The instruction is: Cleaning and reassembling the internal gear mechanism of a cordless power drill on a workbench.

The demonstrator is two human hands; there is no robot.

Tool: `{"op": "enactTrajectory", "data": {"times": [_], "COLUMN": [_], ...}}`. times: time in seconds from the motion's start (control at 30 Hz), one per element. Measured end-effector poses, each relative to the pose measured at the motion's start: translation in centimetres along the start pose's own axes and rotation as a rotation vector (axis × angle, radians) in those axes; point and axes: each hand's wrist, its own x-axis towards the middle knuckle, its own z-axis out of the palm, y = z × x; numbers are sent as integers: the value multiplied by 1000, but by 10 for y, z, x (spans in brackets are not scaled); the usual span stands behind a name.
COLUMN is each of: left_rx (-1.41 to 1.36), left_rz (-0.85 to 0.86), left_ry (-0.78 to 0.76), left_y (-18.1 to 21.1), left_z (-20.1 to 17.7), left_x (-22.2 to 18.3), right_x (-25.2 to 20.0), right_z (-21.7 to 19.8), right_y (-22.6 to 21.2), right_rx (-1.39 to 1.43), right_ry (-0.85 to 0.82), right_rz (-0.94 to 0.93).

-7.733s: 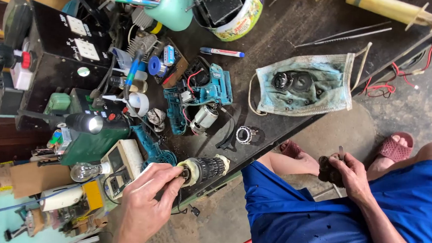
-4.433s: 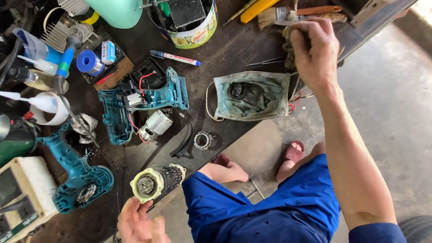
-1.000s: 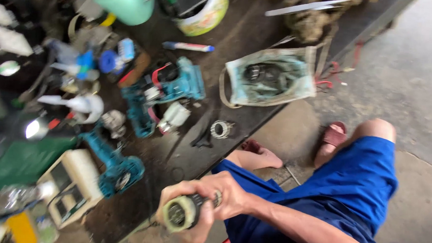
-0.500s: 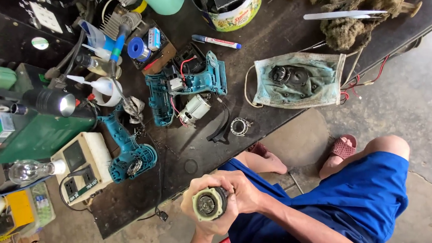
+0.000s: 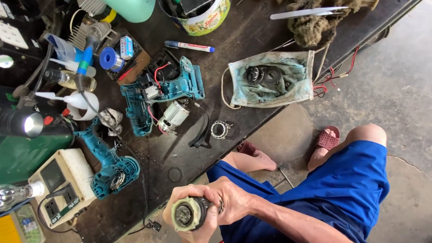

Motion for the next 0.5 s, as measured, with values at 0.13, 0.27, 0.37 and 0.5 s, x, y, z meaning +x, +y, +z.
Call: {"op": "enactTrajectory", "data": {"times": [0.13,0.27,0.37,0.5], "left_rx": [9,16,-40,-183], "left_rz": [-59,-33,-106,-345], "left_ry": [49,61,41,-164], "left_y": [-7,-5,-7,43], "left_z": [2,3,-2,-32], "left_x": [-2,0,-1,26], "right_x": [-3,-8,-10,-30], "right_z": [1,9,8,-27], "right_y": [-4,5,11,20], "right_rx": [-59,-98,-79,-152], "right_ry": [72,151,110,-6], "right_rz": [65,99,80,77]}}
